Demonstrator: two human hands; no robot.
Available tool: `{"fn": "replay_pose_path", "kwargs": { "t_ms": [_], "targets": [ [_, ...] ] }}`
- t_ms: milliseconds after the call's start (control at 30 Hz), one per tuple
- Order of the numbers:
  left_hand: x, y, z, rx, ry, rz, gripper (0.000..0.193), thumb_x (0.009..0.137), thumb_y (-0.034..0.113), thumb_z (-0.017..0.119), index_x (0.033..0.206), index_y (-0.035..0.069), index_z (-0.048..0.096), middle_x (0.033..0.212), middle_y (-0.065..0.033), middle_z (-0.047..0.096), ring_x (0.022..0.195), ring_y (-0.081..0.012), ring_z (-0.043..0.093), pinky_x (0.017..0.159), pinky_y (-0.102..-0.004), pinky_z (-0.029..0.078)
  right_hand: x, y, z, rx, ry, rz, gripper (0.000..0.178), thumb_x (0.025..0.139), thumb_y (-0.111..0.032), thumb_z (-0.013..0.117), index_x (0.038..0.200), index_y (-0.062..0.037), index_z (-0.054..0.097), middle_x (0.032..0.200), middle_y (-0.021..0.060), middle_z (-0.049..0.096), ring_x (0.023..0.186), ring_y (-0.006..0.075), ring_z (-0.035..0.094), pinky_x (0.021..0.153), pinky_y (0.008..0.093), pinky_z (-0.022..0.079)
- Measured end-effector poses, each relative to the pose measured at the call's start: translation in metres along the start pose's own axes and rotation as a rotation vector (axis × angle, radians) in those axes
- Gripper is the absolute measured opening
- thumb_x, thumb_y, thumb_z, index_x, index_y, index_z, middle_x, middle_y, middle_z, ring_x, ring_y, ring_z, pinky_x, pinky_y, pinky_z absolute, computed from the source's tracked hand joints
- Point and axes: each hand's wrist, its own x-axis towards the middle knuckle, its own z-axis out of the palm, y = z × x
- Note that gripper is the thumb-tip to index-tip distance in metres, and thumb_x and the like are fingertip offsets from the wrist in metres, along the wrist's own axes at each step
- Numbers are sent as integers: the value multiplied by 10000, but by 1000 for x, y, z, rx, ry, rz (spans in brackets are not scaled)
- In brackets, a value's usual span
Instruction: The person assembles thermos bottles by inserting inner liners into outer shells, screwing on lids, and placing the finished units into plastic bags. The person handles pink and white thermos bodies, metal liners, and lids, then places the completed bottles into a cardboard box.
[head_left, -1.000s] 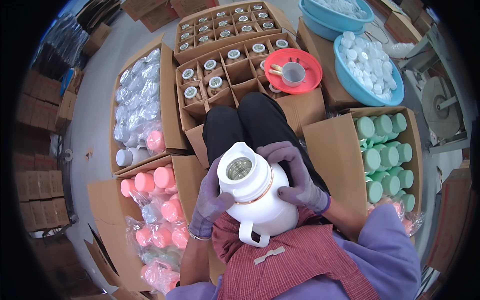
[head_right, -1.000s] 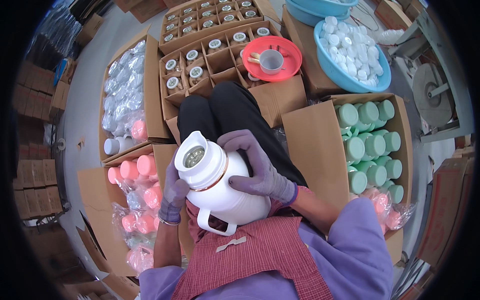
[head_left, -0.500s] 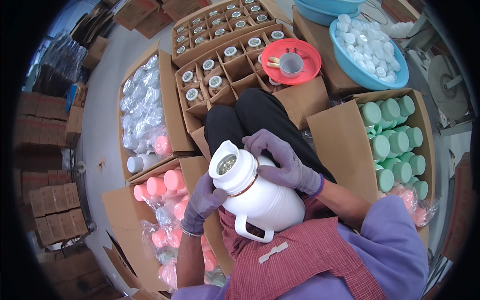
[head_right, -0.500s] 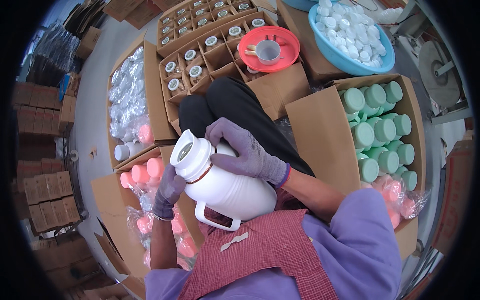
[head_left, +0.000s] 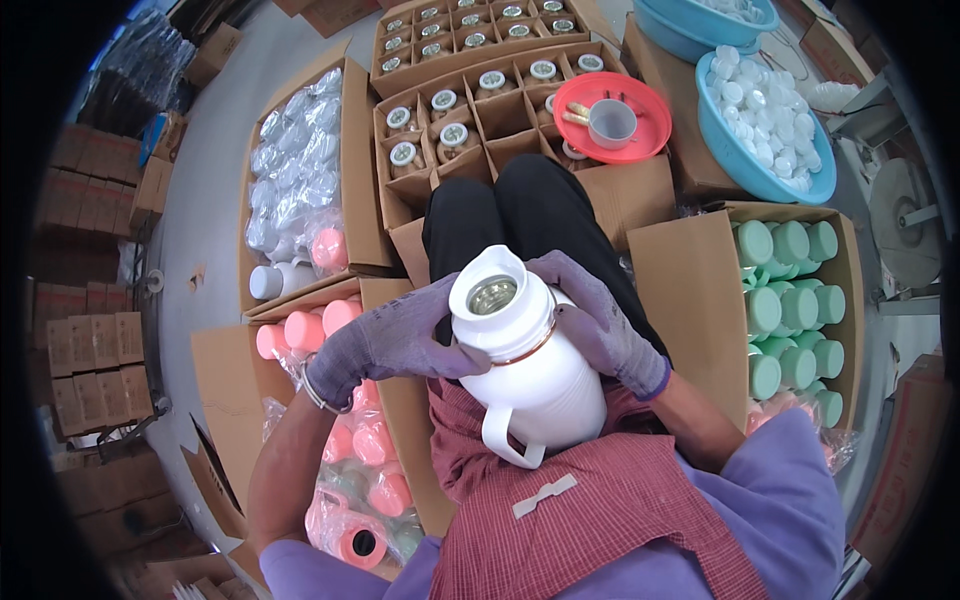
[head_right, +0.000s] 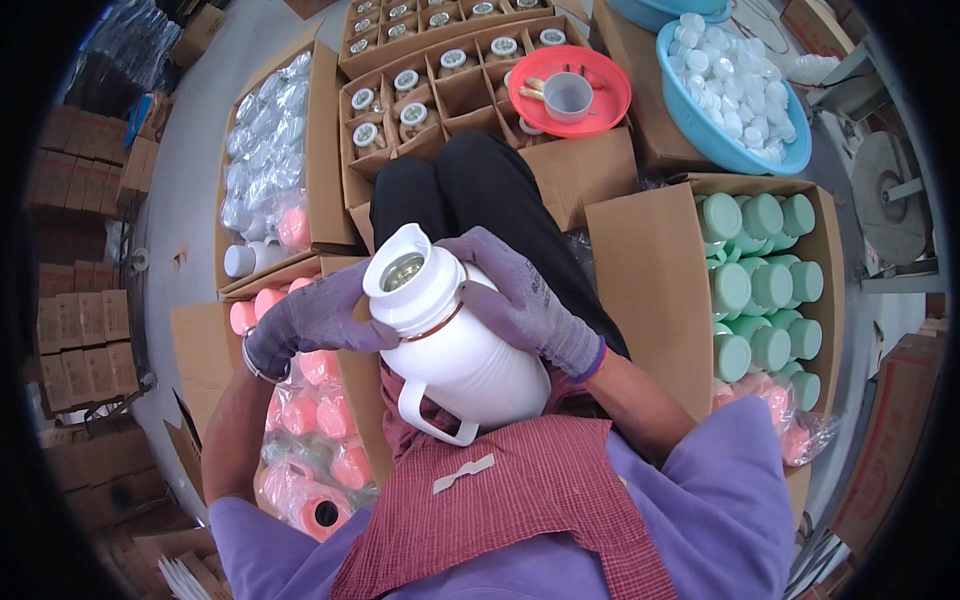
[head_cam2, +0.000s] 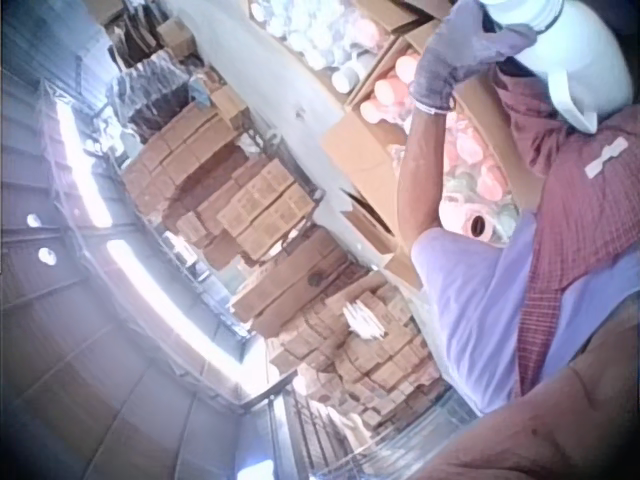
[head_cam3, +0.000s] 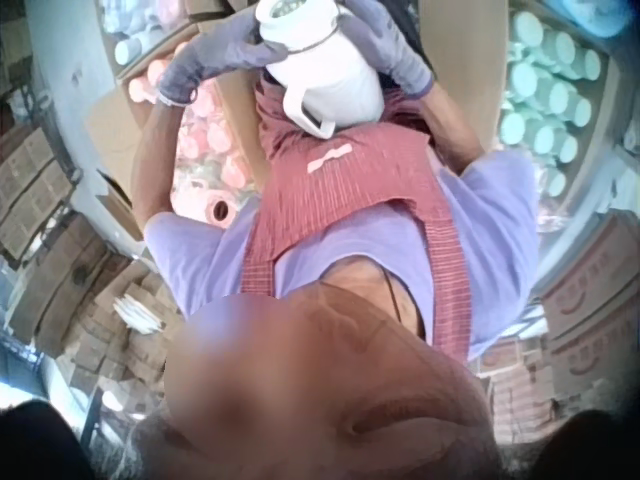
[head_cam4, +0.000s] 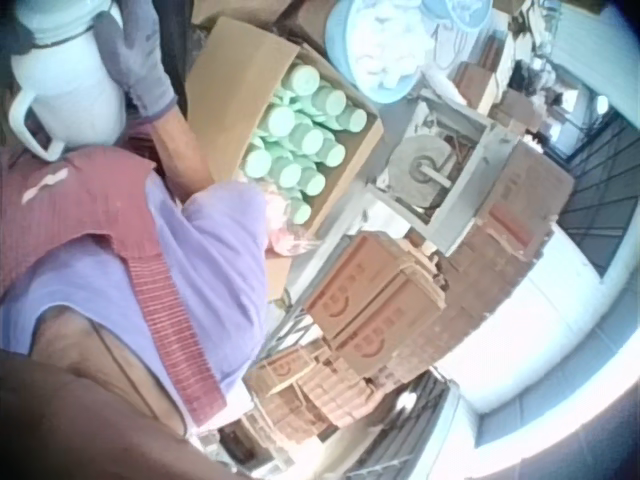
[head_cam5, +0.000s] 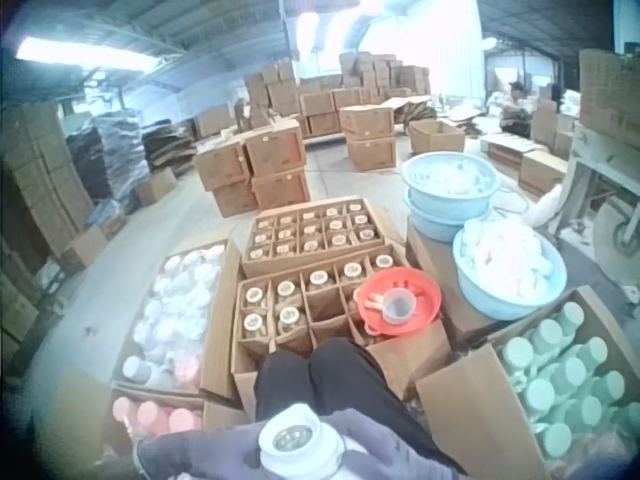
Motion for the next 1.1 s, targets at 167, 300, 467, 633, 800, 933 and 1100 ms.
{"fn": "replay_pose_path", "kwargs": {
  "t_ms": [167,300,467,633,800,933,1100],
  "targets": [
    [18,2,-2,-161,-67,-23,659,839,310,728,1374,-14,519,1244,-79,637,1123,-152,559,1037,-329,442,18,-27,-23,-79,-80,270,549,878,-232,673,1322,40,497,1199,165,600,1139,231,591,1003,371,457],
    [27,18,10,26,0,-31,684,863,405,731,1361,-13,519,1218,-139,665,1121,-201,617,1021,-353,464,19,-51,-22,63,-78,521,714,792,-225,790,1376,6,452,1245,109,613,1173,186,585,1009,335,467],
    [33,0,41,-351,90,298,997,828,411,786,1550,-5,239,1479,-173,471,1391,-233,421,1163,-360,317,8,6,-60,555,-112,490,930,730,-330,782,1496,-6,366,1377,93,558,1269,188,535,1090,345,420],
    [50,-39,96,-199,622,397,1157,689,400,881,1532,-45,227,1459,-224,404,1380,-342,385,1165,-425,310,20,22,-80,492,-232,526,863,798,-370,754,1492,5,404,1371,100,576,1264,186,549,1085,336,433],
    [41,-33,106,2,847,328,1151,615,486,904,1455,-54,331,1392,-248,438,1298,-402,445,1121,-465,363,25,13,-81,254,-207,491,665,932,-298,678,1473,9,443,1379,80,579,1272,164,532,1093,315,413],
    [41,-49,96,190,902,448,1126,605,506,907,1422,-54,372,1398,-251,439,1300,-418,451,1117,-475,373,38,-28,-67,52,-228,600,635,959,-293,622,1507,-44,421,1374,77,575,1270,153,516,1080,302,405],
    [46,-55,95,182,833,580,1017,634,444,907,1385,-52,432,1391,-250,454,1288,-418,481,1102,-465,403,29,-54,-36,-68,-34,667,699,871,-268,684,1476,-30,427,1359,93,568,1233,151,530,1043,326,428]
  ]
}}
